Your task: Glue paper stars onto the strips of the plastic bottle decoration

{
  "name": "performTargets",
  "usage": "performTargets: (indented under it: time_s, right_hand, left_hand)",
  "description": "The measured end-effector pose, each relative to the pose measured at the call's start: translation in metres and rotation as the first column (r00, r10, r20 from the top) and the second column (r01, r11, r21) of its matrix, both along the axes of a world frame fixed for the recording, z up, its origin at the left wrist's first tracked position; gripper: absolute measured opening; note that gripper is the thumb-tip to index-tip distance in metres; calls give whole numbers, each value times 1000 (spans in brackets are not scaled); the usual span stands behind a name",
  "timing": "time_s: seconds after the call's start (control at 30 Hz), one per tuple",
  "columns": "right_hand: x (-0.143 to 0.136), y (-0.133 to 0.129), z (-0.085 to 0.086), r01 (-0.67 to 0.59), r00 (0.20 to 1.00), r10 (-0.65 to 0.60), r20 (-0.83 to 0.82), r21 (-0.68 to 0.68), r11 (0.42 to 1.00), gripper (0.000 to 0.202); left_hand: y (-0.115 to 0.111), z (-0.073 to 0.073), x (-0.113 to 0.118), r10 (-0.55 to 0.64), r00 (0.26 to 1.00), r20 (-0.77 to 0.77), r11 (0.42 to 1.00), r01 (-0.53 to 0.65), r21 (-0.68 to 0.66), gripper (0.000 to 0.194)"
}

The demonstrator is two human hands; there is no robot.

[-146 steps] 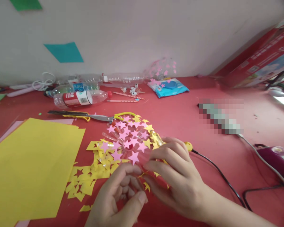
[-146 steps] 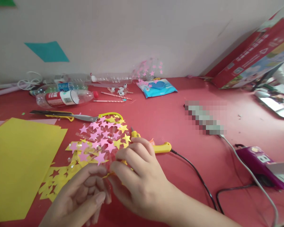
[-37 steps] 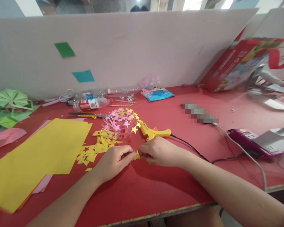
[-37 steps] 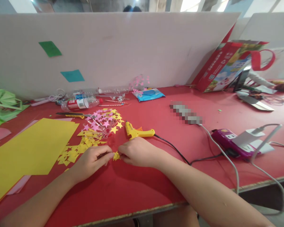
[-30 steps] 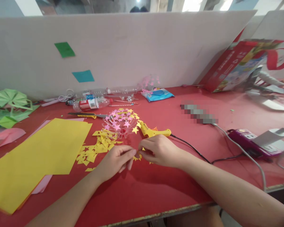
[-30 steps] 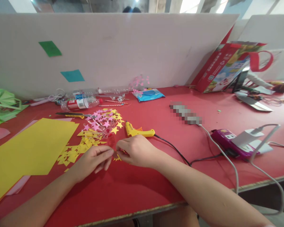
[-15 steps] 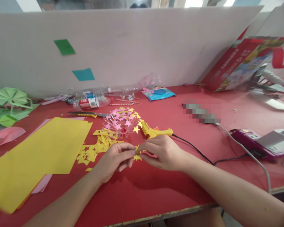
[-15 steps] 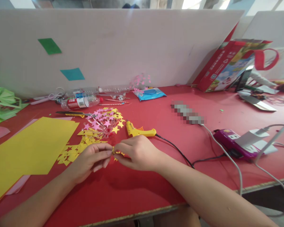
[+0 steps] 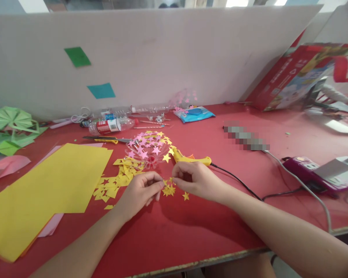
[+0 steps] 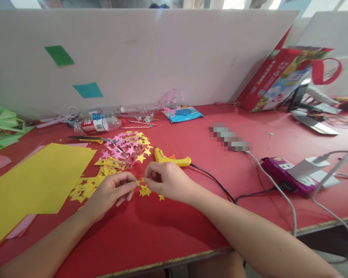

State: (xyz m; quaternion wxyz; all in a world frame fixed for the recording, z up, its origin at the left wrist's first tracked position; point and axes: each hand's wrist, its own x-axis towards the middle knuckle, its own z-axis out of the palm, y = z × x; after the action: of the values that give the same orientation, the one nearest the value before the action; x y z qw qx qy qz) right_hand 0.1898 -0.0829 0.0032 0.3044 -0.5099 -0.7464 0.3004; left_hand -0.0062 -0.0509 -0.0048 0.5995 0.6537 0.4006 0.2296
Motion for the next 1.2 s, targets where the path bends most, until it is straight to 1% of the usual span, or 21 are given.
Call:
performTargets:
  time_s: [0.13,0.2,0.3,0.33,0.4,0.47,0.53,0.6,0.63,0.67,0.7,0.73,0.77,0.8,0.83,0.87,0.9,0.97,1.1,1.2]
  right_hand:
    - [0,1,0,22,986,-18,167,-24,999,7]
    - [-1,0,1,17,991,-12,135,-34,999,9]
    - [-4,-1,1,-47,999,49,25,-50,998,4]
    - [-5,-2,1,-62,998,62,5,-44,997,6]
    - [-7,-3,-1,-71,997,70,-24,-28,997,10]
    - [-7,-4,-1,-84,995,83,-51,-15,996,10]
    - [-3,-5,1,-106,993,107,-39,31,994,10]
    - [5,-3,5,-61,998,56,44,145,987,10]
    - [11,-1,7,0,993,-26,112,227,974,9]
    - [17,1,10,81,973,-142,181,307,948,13]
    - [23,3,11,135,933,-242,265,366,921,21]
    - [28,6,12,146,877,-300,376,385,911,29]
    - [32,9,13,145,812,-323,486,368,918,35]
    - [35,12,12,137,752,-309,582,320,937,38]
    - [36,15,10,129,703,-276,655,264,956,39]
    - [36,17,7,124,671,-241,702,213,969,39]
    - [35,19,4,124,655,-218,723,182,975,38]
    - [32,23,-3,140,649,-219,729,169,976,36]
    - [32,30,-10,217,666,-286,689,188,958,29]
    - [39,33,-6,303,687,-385,617,239,923,30]
  left_hand:
    - [-1,1,0,-2,1000,-5,1000,2,4,16]
    - [-2,1,1,-16,1000,-5,1000,16,3,16]
    - [-3,1,2,-36,999,-7,999,36,2,16]
    - [-3,0,3,-40,999,-6,999,40,1,16]
    - [-4,0,4,-42,999,0,999,42,-3,15]
    - [-4,1,4,-48,999,11,999,48,-8,16]
    - [-5,1,3,-47,998,29,999,47,5,17]
    - [-6,2,2,-29,998,52,998,26,63,18]
    - [-7,2,0,-12,998,63,993,4,116,18]
    - [-7,3,-1,9,997,73,983,-23,183,18]
    - [-8,3,-3,28,996,82,965,-49,259,18]
    - [-9,4,-5,43,995,92,940,-72,334,18]
    - [-10,5,-6,55,993,103,911,-92,401,19]
    - [-11,6,-8,61,992,114,884,-107,456,19]
    - [-11,6,-9,65,990,123,860,-118,496,18]
    - [-11,7,-9,70,989,131,841,-129,526,18]
    - [-12,7,-9,75,988,136,828,-137,544,18]
    - [-11,7,-9,86,986,140,815,-151,560,18]
    - [-10,6,-9,110,980,163,810,-184,557,18]
    - [-10,7,-9,128,972,196,794,-219,568,17]
